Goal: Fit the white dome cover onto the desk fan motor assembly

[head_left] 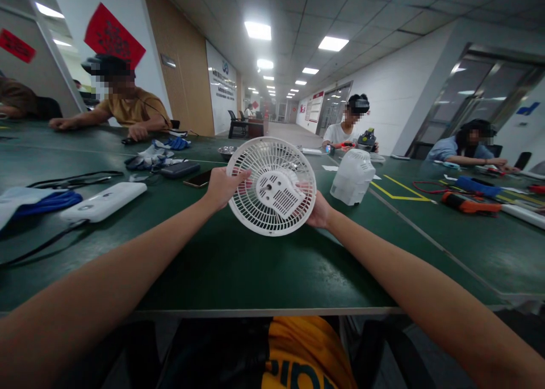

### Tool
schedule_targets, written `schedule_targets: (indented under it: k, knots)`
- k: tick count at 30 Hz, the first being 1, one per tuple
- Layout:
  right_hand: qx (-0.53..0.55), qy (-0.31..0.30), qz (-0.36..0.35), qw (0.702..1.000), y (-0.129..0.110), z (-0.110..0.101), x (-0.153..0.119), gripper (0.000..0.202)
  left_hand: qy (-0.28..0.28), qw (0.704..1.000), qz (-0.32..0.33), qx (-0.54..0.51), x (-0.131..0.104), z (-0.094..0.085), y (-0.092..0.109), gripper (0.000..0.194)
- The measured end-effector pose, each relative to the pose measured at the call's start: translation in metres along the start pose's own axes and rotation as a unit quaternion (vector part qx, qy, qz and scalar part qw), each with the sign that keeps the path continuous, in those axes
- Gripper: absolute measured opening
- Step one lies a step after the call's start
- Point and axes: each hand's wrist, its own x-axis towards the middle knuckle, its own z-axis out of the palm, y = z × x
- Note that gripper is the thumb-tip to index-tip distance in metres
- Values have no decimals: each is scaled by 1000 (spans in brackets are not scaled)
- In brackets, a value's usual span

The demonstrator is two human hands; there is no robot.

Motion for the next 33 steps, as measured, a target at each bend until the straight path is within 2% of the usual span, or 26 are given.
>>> schedule_targets:
  k: [2,4,6,8,10,12,16,19,21,23,25,27,29,31,33]
  knots:
    - [17,29,19,999,6,-4,5,54,11,999,22,26,0,1,3,27]
    - [-15,103,24,994,13,-15,9,58,14,999,30,39,1,3,3,27]
    - [-101,179,28,978,21,-31,10,73,11,999,23,48,1,4,0,25]
    - [-201,240,38,949,29,-48,10,89,5,998,8,55,2,3,-5,24]
    - [-278,241,31,929,39,-61,8,96,1,998,-2,62,3,2,-10,26]
    - [-334,216,30,917,48,-67,8,95,0,997,-8,71,5,0,-12,28]
    - [-406,189,70,891,56,-66,13,84,-10,992,-7,125,8,-2,-12,25]
    - [-437,209,44,874,50,-67,16,69,-23,984,4,174,10,-5,-11,24]
    - [-463,279,-10,841,42,-76,15,63,-26,978,16,207,11,-7,-12,25]
    - [-482,372,-51,792,34,-89,12,64,-27,967,35,250,12,-10,-11,27]
    - [-479,455,-47,749,32,-105,8,67,-27,955,56,291,12,-11,-10,30]
    - [-455,514,-2,727,36,-120,3,74,-26,947,71,313,12,-11,-8,31]
    - [-409,535,71,736,47,-131,-2,83,-28,945,80,317,11,-11,-7,30]
    - [-355,508,130,774,61,-140,-5,93,-32,946,81,314,10,-11,-6,29]
    - [-320,477,145,806,73,-145,-7,99,-34,945,80,314,10,-11,-6,28]
